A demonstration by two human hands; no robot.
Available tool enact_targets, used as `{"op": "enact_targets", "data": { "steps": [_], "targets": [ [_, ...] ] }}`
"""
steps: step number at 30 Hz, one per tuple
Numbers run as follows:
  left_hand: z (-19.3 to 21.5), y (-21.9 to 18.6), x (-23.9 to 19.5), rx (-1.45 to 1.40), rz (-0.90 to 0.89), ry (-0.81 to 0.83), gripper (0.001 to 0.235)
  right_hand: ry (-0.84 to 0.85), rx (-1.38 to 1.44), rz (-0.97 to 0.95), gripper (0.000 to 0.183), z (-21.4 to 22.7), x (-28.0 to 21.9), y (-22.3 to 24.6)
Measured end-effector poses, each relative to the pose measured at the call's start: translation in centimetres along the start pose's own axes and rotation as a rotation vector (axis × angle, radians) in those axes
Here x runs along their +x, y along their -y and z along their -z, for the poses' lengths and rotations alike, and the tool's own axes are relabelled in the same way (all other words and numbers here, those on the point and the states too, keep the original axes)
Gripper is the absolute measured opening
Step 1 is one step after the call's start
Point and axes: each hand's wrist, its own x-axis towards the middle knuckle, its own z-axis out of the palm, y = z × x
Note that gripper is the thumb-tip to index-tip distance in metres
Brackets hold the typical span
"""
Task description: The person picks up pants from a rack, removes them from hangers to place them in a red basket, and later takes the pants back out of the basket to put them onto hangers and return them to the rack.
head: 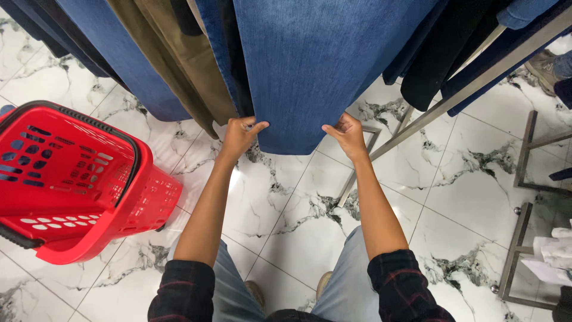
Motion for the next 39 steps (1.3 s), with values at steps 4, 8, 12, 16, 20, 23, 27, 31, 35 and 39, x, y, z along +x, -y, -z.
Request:
{"op": "enact_targets", "data": {
  "steps": [4, 8, 12, 16, 20, 23, 27, 31, 35, 39],
  "targets": [
    [-0.4, 0.3, -0.4, 0.029, 0.002, 0.007, 0.017, -0.002, -0.003, -0.026, 0.035, -0.3, -0.3, -0.7],
    [-1.3, 3.4, -1.0, 0.020, 0.069, 0.033, 0.018, 0.002, -0.033, -0.067, 0.037, -0.5, -1.3, -1.2],
    [-1.0, 0.4, -2.1, 0.012, 0.104, 0.059, 0.018, 0.029, -0.060, -0.112, 0.035, 0.1, -2.1, -3.4],
    [-2.3, 5.5, -2.4, 0.030, 0.117, 0.081, 0.019, 0.048, -0.090, -0.132, 0.035, 0.7, -2.4, -5.1],
    [-3.1, 8.8, -3.2, 0.033, 0.155, 0.087, 0.020, 0.087, -0.051, -0.169, 0.035, 1.1, -2.7, -7.4],
    [-4.2, 13.2, -3.8, 0.071, 0.178, 0.085, 0.018, 0.091, -0.001, -0.187, 0.034, 1.3, -2.9, -8.4],
    [-4.2, 11.8, -4.3, 0.109, 0.196, 0.079, 0.016, 0.101, 0.005, -0.189, 0.035, 1.1, -2.5, -8.2],
    [-5.6, 15.6, -5.0, 0.082, 0.240, 0.080, 0.020, 0.119, 0.012, -0.219, 0.036, 1.4, -2.9, -9.1],
    [-5.7, 14.6, -5.6, 0.086, 0.226, 0.072, 0.010, 0.114, -0.034, -0.290, 0.032, 1.1, -3.1, -9.7],
    [-6.6, 17.7, -6.3, 0.091, 0.257, 0.079, 0.010, 0.112, -0.044, -0.360, 0.036, 0.2, -3.8, -9.4]
  ]
}}
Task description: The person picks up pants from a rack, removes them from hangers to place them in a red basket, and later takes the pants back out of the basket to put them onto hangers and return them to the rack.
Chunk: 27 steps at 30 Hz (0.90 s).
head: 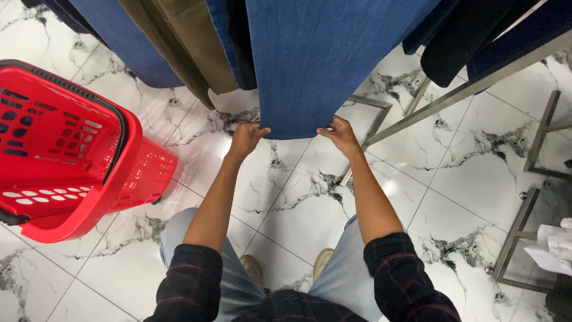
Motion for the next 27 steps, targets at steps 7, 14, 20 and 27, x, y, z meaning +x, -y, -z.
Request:
{"op": "enact_targets", "data": {
  "steps": [7, 14, 20, 27],
  "targets": [
    [1.5, -4.6, -2.8, 0.048, 0.046, 0.023, 0.014, 0.021, -0.009, -0.059, 0.039, 0.3, 0.3, -1.9],
    [1.8, -5.5, -4.3, 0.057, 0.112, 0.052, 0.018, 0.059, -0.040, -0.107, 0.043, 0.4, 0.4, -3.4],
    [0.7, -2.2, -4.5, 0.071, 0.145, 0.075, 0.018, 0.088, -0.100, -0.161, 0.043, 0.3, 0.3, -4.3],
    [0.6, -3.2, -5.8, 0.044, 0.206, 0.082, 0.019, 0.098, -0.183, -0.204, 0.041, 0.8, 0.0, -6.2]
  ]
}}
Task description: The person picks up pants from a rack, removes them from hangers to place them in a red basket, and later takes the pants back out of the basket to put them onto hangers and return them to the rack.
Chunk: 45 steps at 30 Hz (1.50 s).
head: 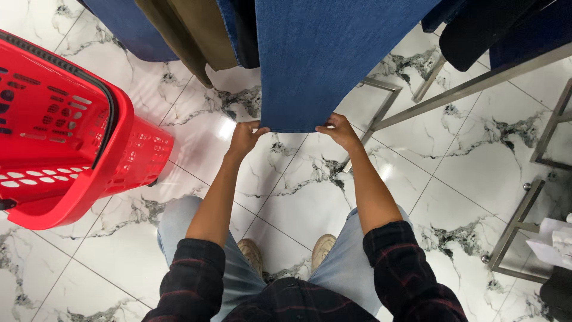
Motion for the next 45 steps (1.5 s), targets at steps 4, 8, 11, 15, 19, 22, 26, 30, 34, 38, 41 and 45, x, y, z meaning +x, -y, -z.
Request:
{"op": "enact_targets", "data": {
  "steps": [4, 8, 11, 15, 19, 22, 26, 30, 34, 38, 41, 45],
  "targets": [
    [-4.1, 9.5, -3.5, 0.079, -0.026, 0.064, 0.017, -0.033, -0.070, -0.023, 0.042, 0.9, 1.2, -4.6],
    [-8.6, 19.0, -7.4, 0.381, 0.275, 0.535, 0.024, 0.101, -1.010, -0.356, 0.006, 0.9, 2.1, -9.9],
    [-11.3, 17.5, -12.1, 0.497, 0.365, 0.803, 0.025, 0.321, -1.017, -0.356, 0.014, -0.9, 0.5, -8.1],
    [-14.5, 10.3, -17.6, 0.423, 0.186, 0.943, 0.038, 0.552, -0.788, -0.124, 0.009, -5.2, -1.9, -11.0],
    [-16.0, 7.0, -22.1, 0.273, 0.227, 1.064, 0.036, 0.462, -0.697, -0.103, 0.020, -9.8, -9.4, -17.2],
    [-11.3, 1.7, -27.0, 0.620, -0.457, 1.220, 0.035, 0.305, -0.141, -0.602, 0.019, -12.1, -20.6, -21.3],
    [-3.2, -8.4, -31.3, 0.606, 0.039, 1.321, 0.048, 0.982, -0.831, -0.366, 0.028, -13.8, -32.7, -11.7],
    [5.6, -19.0, -32.8, 0.123, 0.711, 0.879, 0.024, 0.608, -0.212, -0.877, 0.025, -12.7, -35.8, 18.5],
    [13.8, -29.6, -35.4, -0.385, 0.895, 0.405, 0.014, 0.402, -0.366, -0.587, 0.018, -9.0, -36.9, 21.2],
    [20.0, -37.7, -34.7, -0.355, 0.856, 0.390, 0.022, 0.308, -0.359, -0.511, 0.021, -2.2, -37.0, 34.3],
    [22.5, -39.9, -34.2, -0.282, 0.797, 0.404, 0.025, 0.074, -0.253, -0.627, 0.023, 0.5, -39.4, 41.6],
    [25.8, -40.3, -33.4, -0.208, 0.714, 0.512, 0.027, -0.245, -0.194, -0.801, 0.032, 2.8, -41.8, 44.4]
  ]
}}
